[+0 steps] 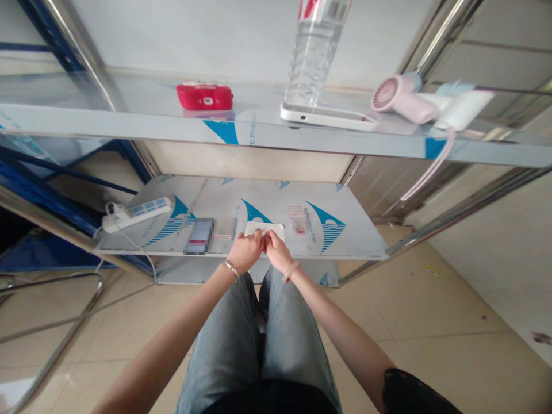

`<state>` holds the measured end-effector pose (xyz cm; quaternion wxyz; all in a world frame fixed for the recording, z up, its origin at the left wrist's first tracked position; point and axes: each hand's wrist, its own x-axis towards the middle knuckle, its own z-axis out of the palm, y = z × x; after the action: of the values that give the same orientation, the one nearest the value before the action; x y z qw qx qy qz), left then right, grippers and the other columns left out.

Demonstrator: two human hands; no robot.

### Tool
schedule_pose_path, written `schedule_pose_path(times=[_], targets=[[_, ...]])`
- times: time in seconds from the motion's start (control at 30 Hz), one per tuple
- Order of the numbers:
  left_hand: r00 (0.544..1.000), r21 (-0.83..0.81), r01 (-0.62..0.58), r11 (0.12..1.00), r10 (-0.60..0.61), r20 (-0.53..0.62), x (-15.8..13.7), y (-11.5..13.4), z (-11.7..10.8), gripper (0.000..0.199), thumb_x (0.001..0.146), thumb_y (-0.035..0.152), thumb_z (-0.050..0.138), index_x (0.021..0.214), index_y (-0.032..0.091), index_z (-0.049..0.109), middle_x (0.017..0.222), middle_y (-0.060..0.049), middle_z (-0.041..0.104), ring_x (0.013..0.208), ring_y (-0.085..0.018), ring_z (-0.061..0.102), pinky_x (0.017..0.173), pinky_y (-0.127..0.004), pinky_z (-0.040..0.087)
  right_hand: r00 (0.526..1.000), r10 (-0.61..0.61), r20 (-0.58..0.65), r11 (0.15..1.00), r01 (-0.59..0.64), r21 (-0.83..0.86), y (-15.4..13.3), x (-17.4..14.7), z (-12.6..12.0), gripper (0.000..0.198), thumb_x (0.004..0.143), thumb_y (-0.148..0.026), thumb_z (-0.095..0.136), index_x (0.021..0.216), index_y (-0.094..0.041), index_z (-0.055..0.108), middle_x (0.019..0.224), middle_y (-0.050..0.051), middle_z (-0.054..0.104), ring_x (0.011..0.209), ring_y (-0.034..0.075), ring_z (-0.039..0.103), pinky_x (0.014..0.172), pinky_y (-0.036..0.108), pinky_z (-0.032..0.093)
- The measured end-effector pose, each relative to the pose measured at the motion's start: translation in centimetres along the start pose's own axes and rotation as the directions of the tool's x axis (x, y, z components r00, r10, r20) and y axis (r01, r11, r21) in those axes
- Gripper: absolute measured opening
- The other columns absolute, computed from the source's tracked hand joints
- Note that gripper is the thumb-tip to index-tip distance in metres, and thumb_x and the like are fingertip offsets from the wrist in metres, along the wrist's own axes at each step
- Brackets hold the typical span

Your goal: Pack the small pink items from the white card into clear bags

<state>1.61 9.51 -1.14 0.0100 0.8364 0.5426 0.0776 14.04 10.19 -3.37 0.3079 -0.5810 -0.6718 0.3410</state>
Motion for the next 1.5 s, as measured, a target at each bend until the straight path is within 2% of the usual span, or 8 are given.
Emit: schedule_pose_path(times=[0.2,0.47,0.63,0.8,0.87,1.03,1.23,1.5], targets=[[0.994,0.054,0.109,0.993,-0.109,0.003,0.1,-1.4,0.8,0.021,0.094,0.019,0.033,0.099,0.011,0.051,0.08,-0.013,0.069,0.081,-0.023,0.068,0.078,-0.033,0.044,0.998,0.07,-0.007,0.917,-0.067,-0.393,-1.6,-1.1,1.0,0.024,0.095,-0.022,0.032,0.108,-0.018,0.052,0.092,0.009,0.065,0.082,0.021,0.061,0.065,0.028,0.038],[0.983,-0.122,0.153,0.981,-0.164,-0.084,-0.5,-0.9,2.1,0.02,0.094,0.023,0.036,0.087,0.016,0.054,0.074,-0.008,0.069,0.073,-0.02,0.067,0.077,-0.031,0.044,0.952,-0.092,-0.291,0.959,0.005,-0.285,0.7,-1.2,1.9,0.018,0.088,-0.02,0.046,0.101,-0.021,0.059,0.104,0.009,0.058,0.092,0.022,0.057,0.07,0.028,0.043],[0.968,-0.211,0.205,0.956,-0.23,-0.102,-0.5,0.9,4.2,0.018,0.092,0.021,0.04,0.088,0.016,0.057,0.075,-0.008,0.068,0.075,-0.021,0.066,0.072,-0.03,0.045,0.971,-0.096,-0.221,0.944,0.018,-0.33,2.6,-0.9,1.2,0.021,0.086,-0.016,0.049,0.094,-0.022,0.068,0.12,0.009,0.054,0.1,0.023,0.057,0.078,0.032,0.046],[0.991,-0.267,0.042,0.963,-0.075,-0.113,-0.7,0.8,5.5,0.018,0.091,0.021,0.042,0.085,0.017,0.059,0.079,-0.007,0.067,0.08,-0.02,0.064,0.082,-0.034,0.044,0.984,-0.014,-0.177,0.932,-0.051,-0.358,4.8,-0.9,1.0,0.031,0.078,-0.021,0.064,0.109,-0.024,0.067,0.13,0.009,0.05,0.105,0.025,0.058,0.081,0.033,0.049],[0.989,-0.288,0.0,0.957,-0.043,-0.141,-1.0,0.4,5.7,0.015,0.086,0.021,0.049,0.096,0.017,0.059,0.096,-0.009,0.067,0.094,-0.023,0.062,0.088,-0.037,0.042,0.987,-0.003,-0.159,0.938,-0.052,-0.343,5.5,-0.9,1.0,0.035,0.075,-0.023,0.067,0.11,-0.024,0.067,0.131,0.009,0.05,0.105,0.025,0.059,0.081,0.033,0.05],[0.993,-0.339,-0.063,0.939,0.027,-0.111,-1.1,-1.0,6.2,0.07,0.067,0.024,0.067,0.132,0.018,0.042,0.137,-0.012,0.047,0.128,-0.028,0.04,0.104,-0.043,0.031,0.988,-0.074,-0.132,0.973,0.042,-0.228,6.9,-0.1,1.4,0.035,0.068,-0.027,0.074,0.102,-0.022,0.069,0.124,0.011,0.054,0.109,0.024,0.056,0.09,0.036,0.047],[0.998,-0.4,-0.023,0.916,-0.003,-0.064,0.1,-2.3,6.8,0.054,0.068,0.027,0.068,0.12,0.02,0.054,0.124,-0.01,0.059,0.118,-0.026,0.051,0.104,-0.044,0.03,0.982,-0.178,-0.059,0.984,0.179,0.005,7.5,1.7,1.8,0.032,0.061,-0.014,0.074,0.092,-0.018,0.07,0.107,0.01,0.062,0.108,0.023,0.057,0.096,0.038,0.043],[0.987,-0.536,0.094,0.839,-0.149,-0.06,0.9,-4.7,6.7,0.058,0.06,0.034,0.078,0.113,0.019,0.057,0.113,-0.009,0.064,0.109,-0.028,0.057,0.101,-0.047,0.034,0.982,-0.162,-0.099,0.96,0.18,0.214,8.7,4.6,0.7,0.017,0.079,-0.022,0.056,0.087,-0.018,0.07,0.092,0.008,0.07,0.087,0.019,0.064,0.078,0.033,0.05]])
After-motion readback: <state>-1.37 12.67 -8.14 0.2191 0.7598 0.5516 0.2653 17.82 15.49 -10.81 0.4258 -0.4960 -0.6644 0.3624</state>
